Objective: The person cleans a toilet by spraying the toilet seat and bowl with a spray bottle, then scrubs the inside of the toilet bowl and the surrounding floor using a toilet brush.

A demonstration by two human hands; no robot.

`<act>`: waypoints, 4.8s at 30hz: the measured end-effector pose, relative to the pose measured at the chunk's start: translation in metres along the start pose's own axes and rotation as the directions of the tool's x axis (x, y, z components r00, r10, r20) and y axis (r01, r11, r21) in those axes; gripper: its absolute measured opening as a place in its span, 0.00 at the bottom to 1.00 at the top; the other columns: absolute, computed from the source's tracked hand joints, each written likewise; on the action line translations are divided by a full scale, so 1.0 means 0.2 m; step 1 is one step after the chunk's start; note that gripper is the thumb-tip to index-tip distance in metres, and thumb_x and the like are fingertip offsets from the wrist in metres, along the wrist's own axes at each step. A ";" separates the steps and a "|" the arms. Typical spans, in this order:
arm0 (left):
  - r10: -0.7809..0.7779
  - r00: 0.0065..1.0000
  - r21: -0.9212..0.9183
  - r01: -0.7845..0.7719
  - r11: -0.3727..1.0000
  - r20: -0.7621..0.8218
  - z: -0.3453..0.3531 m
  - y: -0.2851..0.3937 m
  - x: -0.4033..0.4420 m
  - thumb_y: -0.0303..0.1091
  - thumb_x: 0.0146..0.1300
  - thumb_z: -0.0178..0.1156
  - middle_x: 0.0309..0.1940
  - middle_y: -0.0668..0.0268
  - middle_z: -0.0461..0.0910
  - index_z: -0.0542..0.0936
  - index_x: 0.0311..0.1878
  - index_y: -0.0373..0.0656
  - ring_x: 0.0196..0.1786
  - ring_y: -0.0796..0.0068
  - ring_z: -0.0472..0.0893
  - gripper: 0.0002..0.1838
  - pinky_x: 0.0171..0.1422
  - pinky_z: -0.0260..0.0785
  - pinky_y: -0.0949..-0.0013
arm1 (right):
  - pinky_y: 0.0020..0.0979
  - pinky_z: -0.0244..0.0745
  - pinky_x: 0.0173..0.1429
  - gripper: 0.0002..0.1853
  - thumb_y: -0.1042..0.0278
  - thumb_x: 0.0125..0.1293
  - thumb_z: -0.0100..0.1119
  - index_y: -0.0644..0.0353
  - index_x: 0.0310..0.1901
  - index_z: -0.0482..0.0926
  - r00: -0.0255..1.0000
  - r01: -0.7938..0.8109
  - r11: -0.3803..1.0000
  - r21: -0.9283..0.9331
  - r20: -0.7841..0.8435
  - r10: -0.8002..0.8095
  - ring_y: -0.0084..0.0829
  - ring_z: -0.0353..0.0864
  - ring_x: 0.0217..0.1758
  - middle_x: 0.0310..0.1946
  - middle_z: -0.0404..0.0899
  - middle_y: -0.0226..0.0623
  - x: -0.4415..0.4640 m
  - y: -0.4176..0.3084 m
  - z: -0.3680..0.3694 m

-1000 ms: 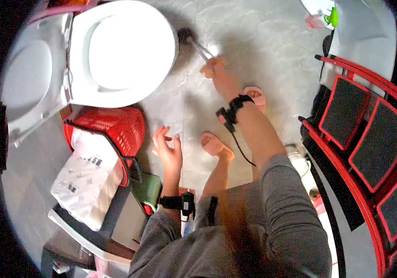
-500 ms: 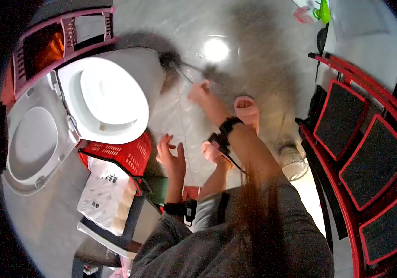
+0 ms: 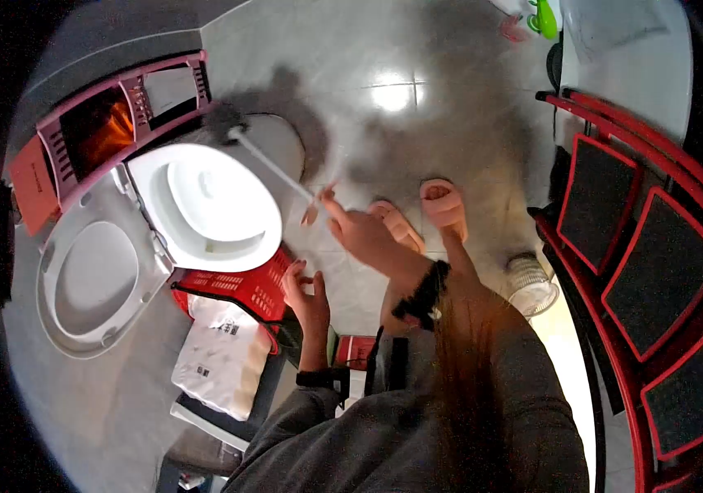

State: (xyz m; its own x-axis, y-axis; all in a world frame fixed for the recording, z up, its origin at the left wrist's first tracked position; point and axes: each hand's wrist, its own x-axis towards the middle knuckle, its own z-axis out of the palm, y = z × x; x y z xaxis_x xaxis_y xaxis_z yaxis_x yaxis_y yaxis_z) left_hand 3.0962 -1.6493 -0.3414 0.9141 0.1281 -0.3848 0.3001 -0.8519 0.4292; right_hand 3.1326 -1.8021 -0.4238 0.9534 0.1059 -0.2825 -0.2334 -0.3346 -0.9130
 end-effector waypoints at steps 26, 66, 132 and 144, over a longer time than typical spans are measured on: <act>-0.023 0.991 -0.128 0.006 0.992 -0.128 -0.22 0.28 0.42 0.25 0.49 0.58 0.45 0.59 0.69 0.70 0.44 0.41 0.30 0.73 0.72 0.16 0.38 0.63 0.68 | 0.39 0.65 0.23 0.18 0.69 0.58 0.45 0.62 0.51 0.60 0.911 -0.044 0.968 -0.248 0.387 0.141 0.43 0.73 0.21 0.20 0.72 0.48 0.63 -0.29 -0.50; -0.402 0.895 -0.289 0.340 0.895 -0.194 -0.18 0.45 0.74 0.23 0.49 0.58 0.48 0.60 0.68 0.69 0.43 0.42 0.30 0.77 0.72 0.16 0.46 0.59 0.68 | 0.43 0.68 0.36 0.15 0.67 0.59 0.44 0.57 0.48 0.64 0.801 -0.045 0.975 -0.217 0.575 0.165 0.42 0.75 0.35 0.33 0.74 0.47 1.52 -0.04 -0.10; 0.135 0.980 -0.099 -0.150 0.984 -0.147 -0.27 0.14 0.49 0.22 0.50 0.55 0.48 0.56 0.67 0.68 0.44 0.40 0.26 0.75 0.71 0.17 0.36 0.64 0.71 | 0.43 0.67 0.28 0.22 0.65 0.61 0.43 0.54 0.58 0.54 0.856 -0.282 0.874 -0.396 0.307 0.416 0.47 0.73 0.26 0.20 0.72 0.48 -0.31 -0.34 -0.38; 0.211 0.959 -0.125 -0.237 0.964 -0.188 -0.11 0.04 0.08 0.24 0.51 0.55 0.46 0.58 0.68 0.69 0.45 0.41 0.30 0.73 0.70 0.16 0.37 0.62 0.71 | 0.40 0.64 0.20 0.26 0.68 0.59 0.47 0.53 0.60 0.54 0.994 -0.056 0.951 -0.305 -0.103 0.025 0.44 0.71 0.18 0.18 0.69 0.48 -0.41 -0.13 0.02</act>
State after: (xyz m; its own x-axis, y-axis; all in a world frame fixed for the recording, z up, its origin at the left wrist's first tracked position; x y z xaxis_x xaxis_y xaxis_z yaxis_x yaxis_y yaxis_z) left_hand 3.1188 -1.6428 -0.3259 0.9915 0.0385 -0.1244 0.1067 -0.7879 0.6065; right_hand 3.0603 -1.7989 -0.3789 0.9619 0.0006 -0.2735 -0.2164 -0.6100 -0.7623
